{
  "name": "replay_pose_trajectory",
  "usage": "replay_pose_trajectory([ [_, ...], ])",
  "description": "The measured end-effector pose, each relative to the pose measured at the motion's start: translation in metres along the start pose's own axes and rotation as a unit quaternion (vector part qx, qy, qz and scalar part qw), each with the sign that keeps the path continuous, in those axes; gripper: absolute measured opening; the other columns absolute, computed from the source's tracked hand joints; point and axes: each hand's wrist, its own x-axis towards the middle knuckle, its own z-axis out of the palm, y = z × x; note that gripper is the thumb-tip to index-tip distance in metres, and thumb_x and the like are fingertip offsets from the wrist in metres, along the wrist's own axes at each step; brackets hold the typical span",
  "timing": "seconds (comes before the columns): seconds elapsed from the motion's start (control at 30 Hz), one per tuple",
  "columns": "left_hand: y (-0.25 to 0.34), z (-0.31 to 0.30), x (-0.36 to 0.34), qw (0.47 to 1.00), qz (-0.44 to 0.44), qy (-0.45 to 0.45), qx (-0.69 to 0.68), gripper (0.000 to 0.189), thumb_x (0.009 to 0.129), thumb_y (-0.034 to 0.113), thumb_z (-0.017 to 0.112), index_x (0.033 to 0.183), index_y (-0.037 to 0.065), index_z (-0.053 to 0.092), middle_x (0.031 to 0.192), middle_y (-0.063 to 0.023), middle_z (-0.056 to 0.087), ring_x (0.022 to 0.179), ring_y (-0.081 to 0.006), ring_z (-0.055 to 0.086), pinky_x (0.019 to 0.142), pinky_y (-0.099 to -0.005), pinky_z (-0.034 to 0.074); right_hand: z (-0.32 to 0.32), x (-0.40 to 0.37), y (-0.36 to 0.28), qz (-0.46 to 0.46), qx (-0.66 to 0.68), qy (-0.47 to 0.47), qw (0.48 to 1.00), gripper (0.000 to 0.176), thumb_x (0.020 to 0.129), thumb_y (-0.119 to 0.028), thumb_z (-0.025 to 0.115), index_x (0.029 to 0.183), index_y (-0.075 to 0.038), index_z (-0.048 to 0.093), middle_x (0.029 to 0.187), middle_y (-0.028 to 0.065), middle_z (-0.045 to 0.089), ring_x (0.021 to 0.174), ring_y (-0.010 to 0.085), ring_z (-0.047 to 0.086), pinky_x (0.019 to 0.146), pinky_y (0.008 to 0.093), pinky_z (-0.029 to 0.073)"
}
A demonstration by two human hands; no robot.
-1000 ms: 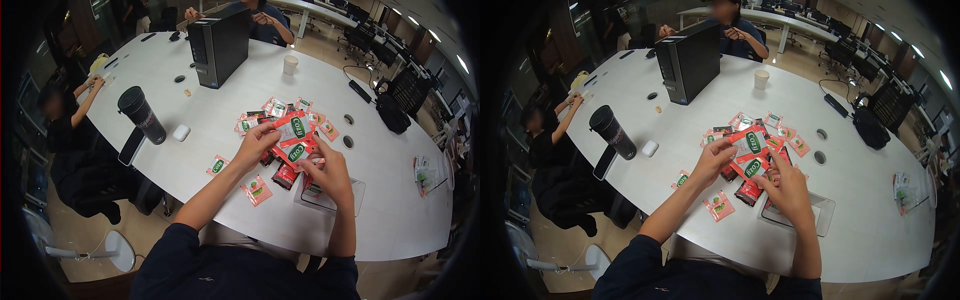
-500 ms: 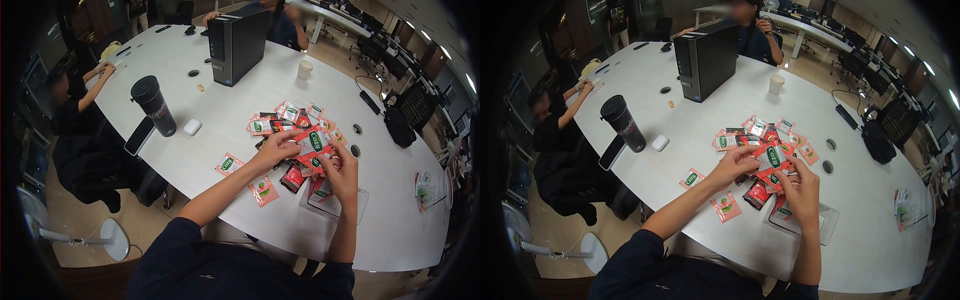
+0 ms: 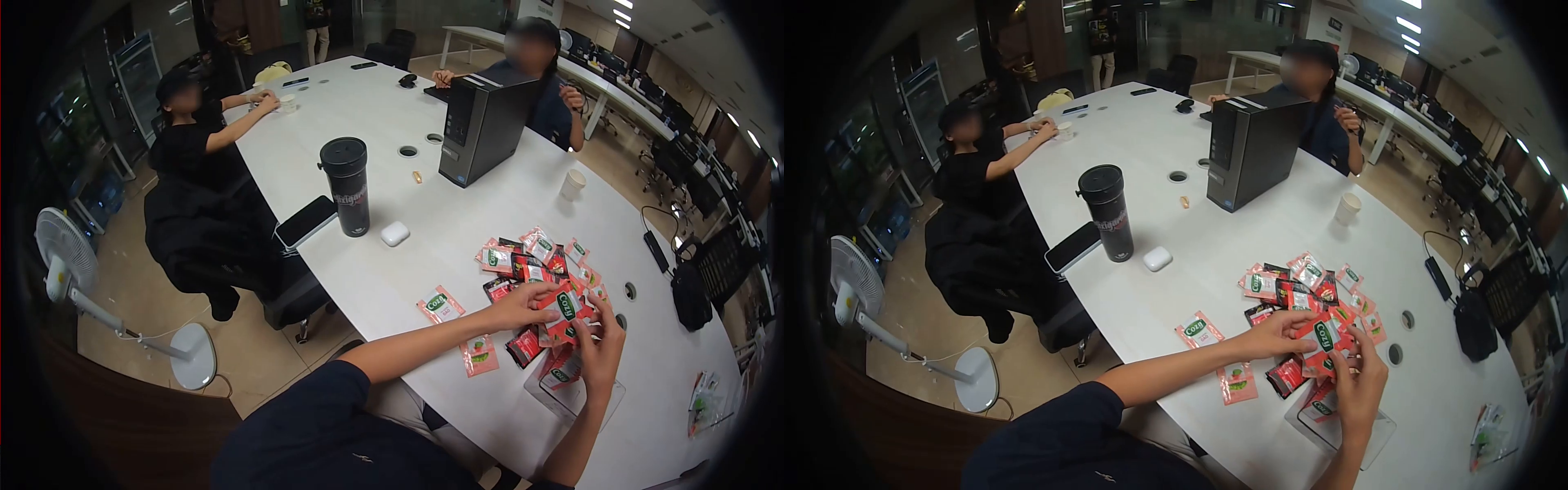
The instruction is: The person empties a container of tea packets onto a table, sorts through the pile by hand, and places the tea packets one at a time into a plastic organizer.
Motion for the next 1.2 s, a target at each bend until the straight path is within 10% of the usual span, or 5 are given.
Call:
replay_pose_trajectory([
  [0.33, 0.012, -0.003, -0.004, 0.987, -0.057, 0.134, 0.066, 0.045, 0.087, 0.005, 0.073, 0.127, -0.003, 0.053, 0.109, -0.0115, 0.070, 0.091, -0.0141, 0.070, 0.075, -0.0259, 0.059, -0.060, -0.005, -0.014, 0.049, 0.015, 0.050, 0.997, 0.028, 0.089, -0.001, 0.061, 0.117, -0.002, 0.066, 0.101, 0.0076, 0.067, 0.082, 0.0134, 0.061, 0.062, 0.0275, 0.055],
  [0.73, 0.019, 0.006, -0.003, 0.994, -0.032, 0.100, 0.023, 0.033, 0.088, 0.006, 0.072, 0.117, 0.000, 0.057, 0.103, -0.0091, 0.072, 0.087, -0.0115, 0.071, 0.074, -0.0239, 0.059, -0.072, -0.031, -0.009, 0.036, -0.194, -0.220, 0.955, 0.017, 0.074, -0.003, 0.070, 0.090, -0.007, 0.066, 0.078, 0.0053, 0.065, 0.075, 0.0219, 0.064, 0.068, 0.0332, 0.052],
  [1.2, 0.019, 0.012, -0.006, 0.996, -0.042, 0.078, 0.012, 0.033, 0.088, 0.006, 0.071, 0.117, 0.000, 0.056, 0.104, -0.0089, 0.071, 0.090, -0.0120, 0.070, 0.077, -0.0263, 0.059, -0.028, -0.067, 0.022, 0.018, -0.264, -0.159, 0.951, 0.016, 0.073, -0.007, 0.072, 0.084, -0.009, 0.060, 0.079, 0.0038, 0.058, 0.078, 0.0238, 0.061, 0.065, 0.0383, 0.049],
])
